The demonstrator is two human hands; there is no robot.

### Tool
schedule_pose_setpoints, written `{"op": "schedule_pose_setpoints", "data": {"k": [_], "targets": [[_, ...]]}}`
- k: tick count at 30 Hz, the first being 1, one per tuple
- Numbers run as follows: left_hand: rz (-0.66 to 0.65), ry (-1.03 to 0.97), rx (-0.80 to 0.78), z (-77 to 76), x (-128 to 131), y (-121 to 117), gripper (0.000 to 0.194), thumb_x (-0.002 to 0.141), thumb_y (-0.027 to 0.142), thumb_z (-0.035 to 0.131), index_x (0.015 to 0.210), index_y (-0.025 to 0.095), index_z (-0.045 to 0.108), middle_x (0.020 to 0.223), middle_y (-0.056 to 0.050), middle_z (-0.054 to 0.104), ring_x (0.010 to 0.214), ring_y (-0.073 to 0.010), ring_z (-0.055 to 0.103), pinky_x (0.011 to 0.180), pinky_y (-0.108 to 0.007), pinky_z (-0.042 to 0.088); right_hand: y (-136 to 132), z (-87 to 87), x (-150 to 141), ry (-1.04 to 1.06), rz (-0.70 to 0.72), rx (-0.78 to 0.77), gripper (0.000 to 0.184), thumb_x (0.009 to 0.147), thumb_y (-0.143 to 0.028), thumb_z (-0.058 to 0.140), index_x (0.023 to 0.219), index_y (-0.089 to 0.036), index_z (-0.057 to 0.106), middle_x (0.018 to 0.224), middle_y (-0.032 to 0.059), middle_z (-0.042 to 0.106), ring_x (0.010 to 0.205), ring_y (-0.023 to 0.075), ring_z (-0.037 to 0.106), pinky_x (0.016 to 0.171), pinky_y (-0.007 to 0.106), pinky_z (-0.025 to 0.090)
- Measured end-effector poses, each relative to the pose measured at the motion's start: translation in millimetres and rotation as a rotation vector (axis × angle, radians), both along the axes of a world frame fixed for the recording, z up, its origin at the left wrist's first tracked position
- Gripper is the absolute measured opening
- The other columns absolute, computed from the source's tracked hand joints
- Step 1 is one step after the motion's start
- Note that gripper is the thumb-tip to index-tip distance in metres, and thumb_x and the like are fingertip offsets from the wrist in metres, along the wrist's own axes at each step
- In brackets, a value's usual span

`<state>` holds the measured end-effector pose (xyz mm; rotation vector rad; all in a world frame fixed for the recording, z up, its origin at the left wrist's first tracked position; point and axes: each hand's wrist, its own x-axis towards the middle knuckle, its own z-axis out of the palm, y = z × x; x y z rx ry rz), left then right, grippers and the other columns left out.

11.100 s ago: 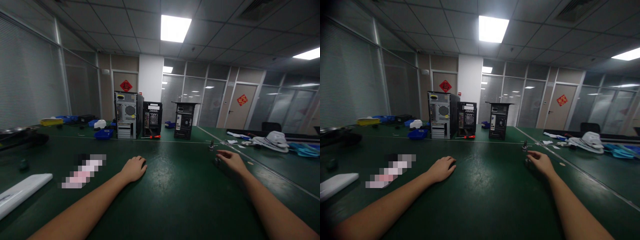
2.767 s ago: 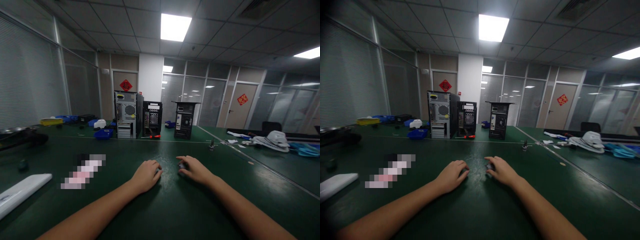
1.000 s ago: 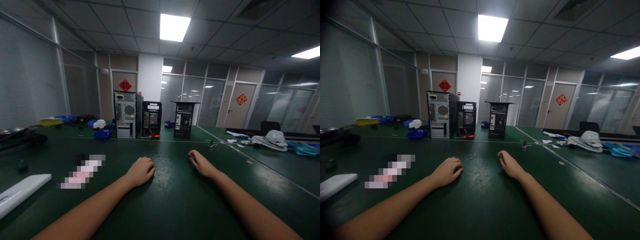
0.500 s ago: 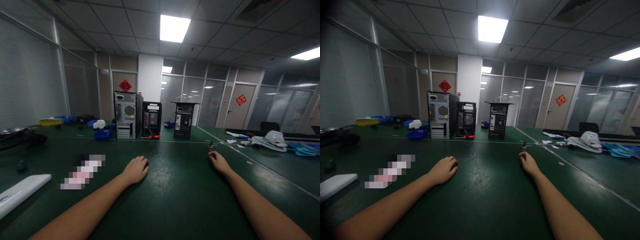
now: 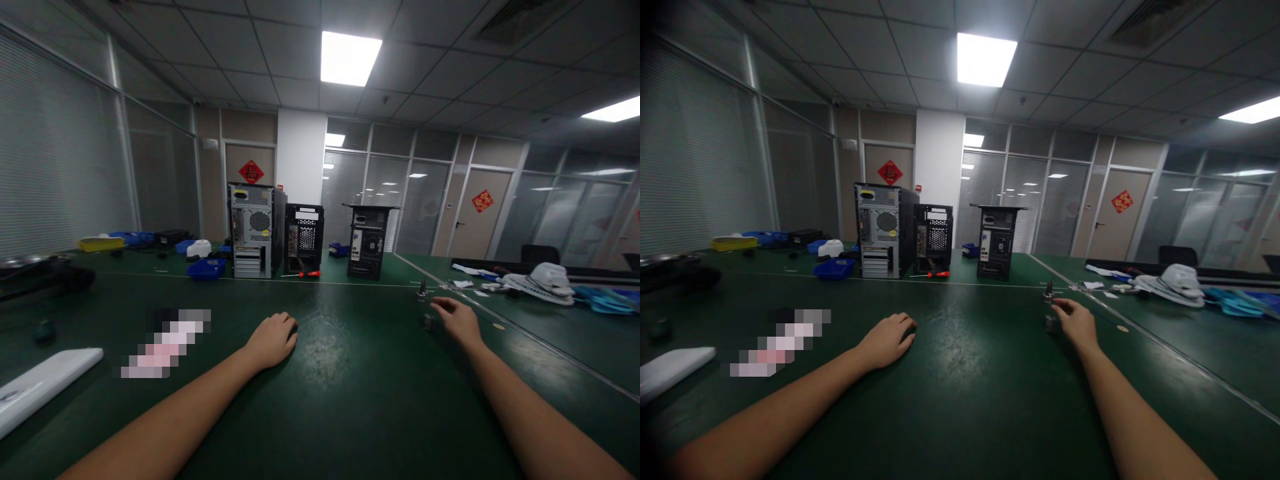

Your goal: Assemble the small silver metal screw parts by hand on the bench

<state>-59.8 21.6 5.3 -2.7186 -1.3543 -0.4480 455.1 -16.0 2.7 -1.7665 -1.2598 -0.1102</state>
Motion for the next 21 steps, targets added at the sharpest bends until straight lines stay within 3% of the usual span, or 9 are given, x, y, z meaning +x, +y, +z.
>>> {"op": "schedule_pose_setpoints", "data": {"k": [8,16,21], "targets": [[0.001,0.022,-0.005,-0.8,-0.3,0.7,0.039,0.095,0.04,0.043,0.121,0.02,0.064,0.121,-0.012,0.062,0.111,-0.0269,0.058,0.096,-0.039,0.046,4.9,-5.7,1.1,-0.014,-0.005,-0.147,0.035,0.08,-0.037,0.062,0.106,-0.02,0.078,0.103,0.011,0.077,0.098,0.0304,0.071,0.086,0.041,0.051],[-0.001,0.016,0.006,-1.5,-0.7,1.3,0.038,0.095,0.04,0.043,0.121,0.021,0.065,0.119,-0.011,0.062,0.109,-0.0263,0.058,0.095,-0.038,0.047,5.3,-9.7,4.1,0.018,0.022,-0.099,0.036,0.075,-0.038,0.067,0.103,-0.018,0.078,0.094,0.0129,0.078,0.089,0.03,0.073,0.079,0.039,0.053],[0.001,0.015,-0.004,0.4,-0.5,-0.4,0.039,0.095,0.04,0.043,0.121,0.021,0.065,0.119,-0.011,0.062,0.11,-0.0262,0.059,0.095,-0.038,0.047,4.1,-6.0,1.1,0.028,0.026,-0.144,0.033,0.073,-0.036,0.068,0.099,-0.018,0.079,0.094,0.012,0.078,0.089,0.03,0.072,0.077,0.039,0.053]]}}
